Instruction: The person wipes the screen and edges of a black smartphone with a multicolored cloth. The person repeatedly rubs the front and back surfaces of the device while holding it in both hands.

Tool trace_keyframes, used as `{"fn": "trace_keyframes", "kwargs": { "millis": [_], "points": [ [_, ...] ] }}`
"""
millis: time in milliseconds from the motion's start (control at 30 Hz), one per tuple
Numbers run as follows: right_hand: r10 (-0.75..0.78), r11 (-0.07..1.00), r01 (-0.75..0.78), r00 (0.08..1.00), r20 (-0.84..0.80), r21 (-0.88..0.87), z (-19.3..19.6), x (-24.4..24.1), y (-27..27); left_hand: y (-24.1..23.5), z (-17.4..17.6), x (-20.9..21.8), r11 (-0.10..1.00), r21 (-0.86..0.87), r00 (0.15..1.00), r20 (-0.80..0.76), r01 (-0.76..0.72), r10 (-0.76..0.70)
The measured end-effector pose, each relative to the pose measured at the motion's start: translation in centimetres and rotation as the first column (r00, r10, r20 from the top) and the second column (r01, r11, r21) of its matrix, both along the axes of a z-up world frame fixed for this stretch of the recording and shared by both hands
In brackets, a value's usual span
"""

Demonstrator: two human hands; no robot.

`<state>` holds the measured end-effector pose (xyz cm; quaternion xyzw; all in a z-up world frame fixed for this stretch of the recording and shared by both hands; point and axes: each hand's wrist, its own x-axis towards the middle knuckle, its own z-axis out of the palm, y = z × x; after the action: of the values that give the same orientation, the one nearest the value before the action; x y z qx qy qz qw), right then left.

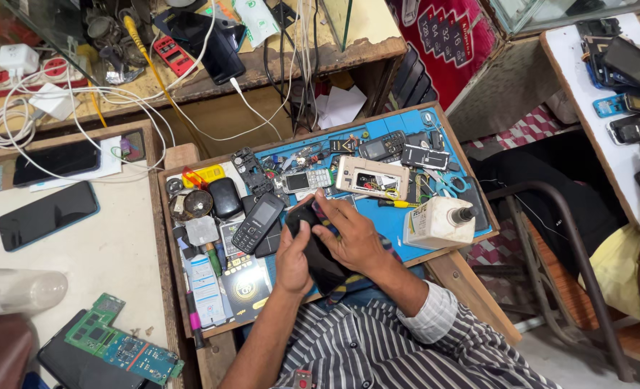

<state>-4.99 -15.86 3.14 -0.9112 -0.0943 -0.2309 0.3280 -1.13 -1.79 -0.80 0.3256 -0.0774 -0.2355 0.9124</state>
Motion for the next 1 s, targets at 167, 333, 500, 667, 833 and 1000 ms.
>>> {"fn": "trace_keyframes", "kwargs": {
  "millis": [167, 333, 500, 667, 833, 1000],
  "points": [
    [0.103, 0.988, -0.107, 0.994, -0.043, -0.111, -0.5, -1.9, 0.4, 1.2, 0.6, 1.4, 0.985, -0.162, 0.999, -0.021, -0.05, 0.047],
    [0.187, 0.975, -0.206, 0.964, -0.188, -0.088, -2.1, -4.3, 0.6, 3.0, 1.2, 3.7, 0.972, -0.186, 0.987, -0.097, -0.141, 0.124],
    [0.176, 0.981, -0.18, 0.983, -0.06, -0.066, -4.4, -4.6, -0.2, 2.8, 1.4, 3.5, 0.974, -0.211, 0.984, -0.169, -0.088, 0.052],
    [0.173, 0.98, -0.163, 0.981, 0.087, -0.113, -5.4, -4.2, -0.6, 1.5, 1.4, 3.2, 0.953, -0.29, 0.99, -0.133, -0.09, 0.053],
    [0.112, 0.991, -0.115, 0.993, -0.048, -0.069, -5.8, -4.8, -1.1, 2.3, -0.9, 3.5, 0.869, -0.495, 0.99, -0.136, -0.027, -0.047],
    [-0.249, 0.92, 0.267, 0.963, -0.097, 0.287, -4.2, -3.1, -2.4, 3.4, -1.5, 2.0, 0.863, -0.502, 0.986, -0.109, 0.053, -0.124]
  ]
}}
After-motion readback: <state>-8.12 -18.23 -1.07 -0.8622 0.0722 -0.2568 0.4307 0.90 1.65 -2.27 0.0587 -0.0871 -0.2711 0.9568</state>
